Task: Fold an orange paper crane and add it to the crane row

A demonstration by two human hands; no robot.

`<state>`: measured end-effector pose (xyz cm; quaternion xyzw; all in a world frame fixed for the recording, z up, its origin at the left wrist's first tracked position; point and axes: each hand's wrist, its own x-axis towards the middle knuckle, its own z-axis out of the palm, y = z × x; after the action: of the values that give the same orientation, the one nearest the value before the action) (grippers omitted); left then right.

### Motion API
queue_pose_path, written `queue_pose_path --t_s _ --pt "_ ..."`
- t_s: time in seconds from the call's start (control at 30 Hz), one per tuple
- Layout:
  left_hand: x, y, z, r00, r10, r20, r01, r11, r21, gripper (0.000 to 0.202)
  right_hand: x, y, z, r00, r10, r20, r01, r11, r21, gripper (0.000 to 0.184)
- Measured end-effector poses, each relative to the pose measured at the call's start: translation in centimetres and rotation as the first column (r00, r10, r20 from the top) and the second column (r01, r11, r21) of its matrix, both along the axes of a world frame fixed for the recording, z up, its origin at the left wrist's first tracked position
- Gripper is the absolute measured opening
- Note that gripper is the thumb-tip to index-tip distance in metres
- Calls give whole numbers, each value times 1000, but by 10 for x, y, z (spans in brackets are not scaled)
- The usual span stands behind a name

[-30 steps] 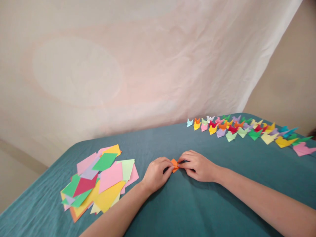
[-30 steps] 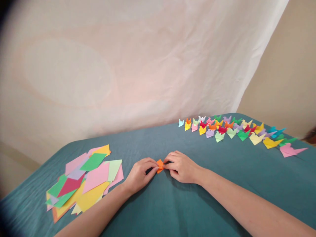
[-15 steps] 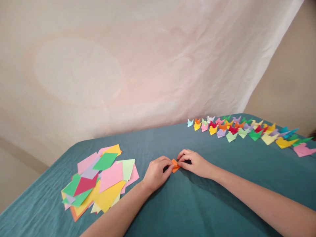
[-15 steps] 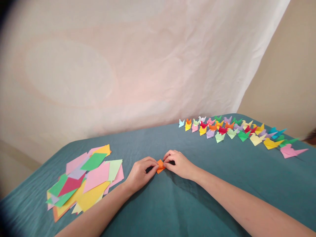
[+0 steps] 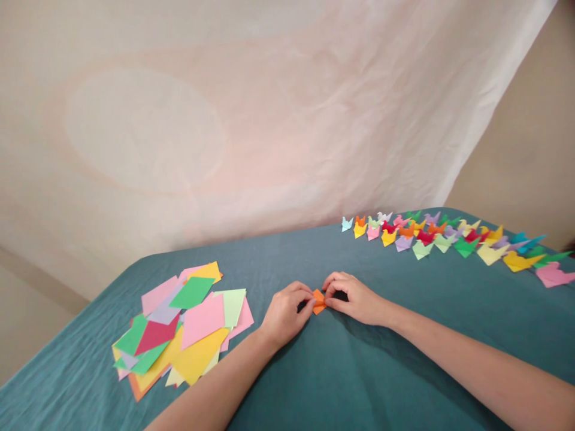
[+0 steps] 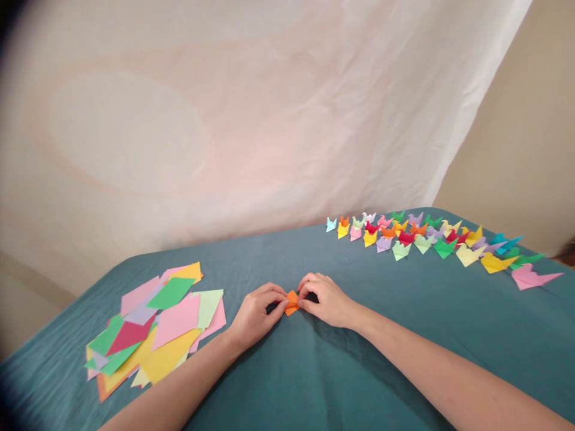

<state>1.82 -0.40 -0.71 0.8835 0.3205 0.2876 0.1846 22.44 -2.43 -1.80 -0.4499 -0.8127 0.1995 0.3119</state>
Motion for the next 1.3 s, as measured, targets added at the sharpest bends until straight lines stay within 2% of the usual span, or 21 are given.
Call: queue_pose_path --t_s 0.33,0.43,0.5,0.6,0.67,0.8,1.03,1.13,1.3 --pt "0 0 -1 1000 -6 -20 6 1000 19 17 -6 0 -2 997 -66 48 66 998 1 8" --pt "0 -4 3 991 -43 -129 59 991 118 20 -8 0 -3 995 -90 45 90 996 0 9" --pt "0 -8 6 969 -67 -239 122 967 222 21 -8 0 -4 995 -88 41 89 996 -4 10" --pt "2 -18 10 924 -5 -382 152 923 355 22 -8 1 -5 996 -78 38 78 997 -6 11" --pt "2 -24 11 887 55 -458 139 915 380 29 -8 1 -6 996 -79 38 80 997 -3 11" --pt "1 -30 10 838 102 -535 116 926 359 44 -7 1 -6 996 -77 35 76 997 8 10" --pt "-2 -29 7 820 67 -568 124 949 290 56 1 -3 -5 1000 0 -9 0 998 65 8" --pt "-3 -28 7 823 56 -566 127 952 279 57 4 -9 -5 999 30 14 -32 989 142 22" --pt "-3 -29 9 819 45 -571 120 961 249 57 7 -18 -3 973 55 225 -117 955 273 41"
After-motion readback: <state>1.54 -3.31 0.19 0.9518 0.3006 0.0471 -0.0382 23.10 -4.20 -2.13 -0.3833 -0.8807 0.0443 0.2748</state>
